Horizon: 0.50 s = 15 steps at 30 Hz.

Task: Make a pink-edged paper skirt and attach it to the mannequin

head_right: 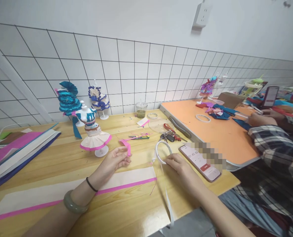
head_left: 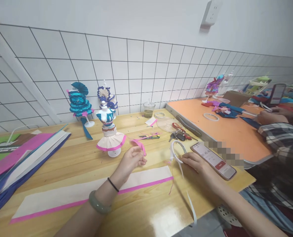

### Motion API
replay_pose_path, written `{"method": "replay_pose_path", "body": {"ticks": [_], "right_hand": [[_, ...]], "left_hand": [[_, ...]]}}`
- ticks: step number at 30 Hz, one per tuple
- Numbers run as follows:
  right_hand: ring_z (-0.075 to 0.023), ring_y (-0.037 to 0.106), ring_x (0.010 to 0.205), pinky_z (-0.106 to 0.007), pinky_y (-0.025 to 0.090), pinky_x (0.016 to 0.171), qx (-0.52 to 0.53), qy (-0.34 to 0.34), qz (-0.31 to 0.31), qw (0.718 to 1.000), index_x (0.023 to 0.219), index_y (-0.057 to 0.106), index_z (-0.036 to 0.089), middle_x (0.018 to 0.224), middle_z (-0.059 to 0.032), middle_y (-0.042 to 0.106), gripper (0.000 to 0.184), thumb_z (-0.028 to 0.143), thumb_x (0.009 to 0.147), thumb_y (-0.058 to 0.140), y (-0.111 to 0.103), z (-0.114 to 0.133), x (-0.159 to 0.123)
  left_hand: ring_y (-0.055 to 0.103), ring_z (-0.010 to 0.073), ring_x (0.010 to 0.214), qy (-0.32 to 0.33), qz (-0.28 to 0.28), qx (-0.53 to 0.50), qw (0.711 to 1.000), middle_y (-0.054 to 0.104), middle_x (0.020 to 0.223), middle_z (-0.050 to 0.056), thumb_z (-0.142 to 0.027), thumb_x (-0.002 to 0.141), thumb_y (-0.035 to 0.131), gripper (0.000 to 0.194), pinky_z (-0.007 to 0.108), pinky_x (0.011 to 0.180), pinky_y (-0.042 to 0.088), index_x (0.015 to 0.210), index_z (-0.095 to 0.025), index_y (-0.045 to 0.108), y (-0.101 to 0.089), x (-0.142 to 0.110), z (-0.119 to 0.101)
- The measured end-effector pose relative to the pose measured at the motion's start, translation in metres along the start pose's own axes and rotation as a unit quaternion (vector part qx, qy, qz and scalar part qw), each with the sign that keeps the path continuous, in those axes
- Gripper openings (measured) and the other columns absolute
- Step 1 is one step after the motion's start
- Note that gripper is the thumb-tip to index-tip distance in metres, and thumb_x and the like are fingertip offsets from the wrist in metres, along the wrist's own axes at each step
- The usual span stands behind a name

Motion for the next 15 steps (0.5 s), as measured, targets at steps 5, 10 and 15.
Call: {"method": "replay_pose_path", "body": {"ticks": [5, 10, 15], "right_hand": [[-0.0214, 0.057, 0.095, -0.034, 0.049, 0.077, -0.006, -0.015, -0.022, 1.0, 0.109, 0.06, 0.025, 0.104, -0.0102, 0.057, 0.03, 0.019, 0.09, 0.037, -0.001, 0.005, 0.0], [-0.022, 0.054, 0.098, -0.034, 0.047, 0.078, -0.023, -0.03, -0.043, 0.998, 0.113, 0.057, 0.026, 0.106, -0.0101, 0.055, 0.033, 0.016, 0.089, 0.038, -0.004, 0.02, 0.004], [-0.0221, 0.052, 0.101, -0.034, 0.046, 0.08, -0.014, -0.056, -0.05, 0.997, 0.112, 0.058, 0.025, 0.104, -0.0102, 0.057, 0.033, 0.015, 0.09, 0.036, -0.003, 0.036, 0.009]], "left_hand": [[0.053, 0.0075, 0.045, -0.028, -0.03, 0.108, 0.993, 0.059, 0.067, 0.003, -0.034, 0.07, 0.066, 0.025, 0.018, 0.041, 0.04, 0.074, -0.011, 0.056, -0.006, -0.001, 0.001], [0.046, 0.005, 0.042, -0.051, 0.098, 0.128, 0.986, 0.056, 0.062, 0.002, -0.048, 0.074, 0.059, 0.037, 0.017, 0.037, 0.036, 0.073, -0.011, 0.062, 0.04, -0.022, 0.01], [0.049, 0.0061, 0.049, -0.12, 0.166, 0.037, 0.978, 0.058, 0.067, 0.004, -0.044, 0.066, 0.069, 0.036, 0.017, 0.039, 0.036, 0.078, -0.01, 0.065, 0.064, -0.038, 0.028]]}}
Point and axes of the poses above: each hand's wrist, its own x-axis towards the middle knuckle, its own y-axis out of the palm, z = x × y, the point moved 10 cm from there along x, towards the middle knuckle
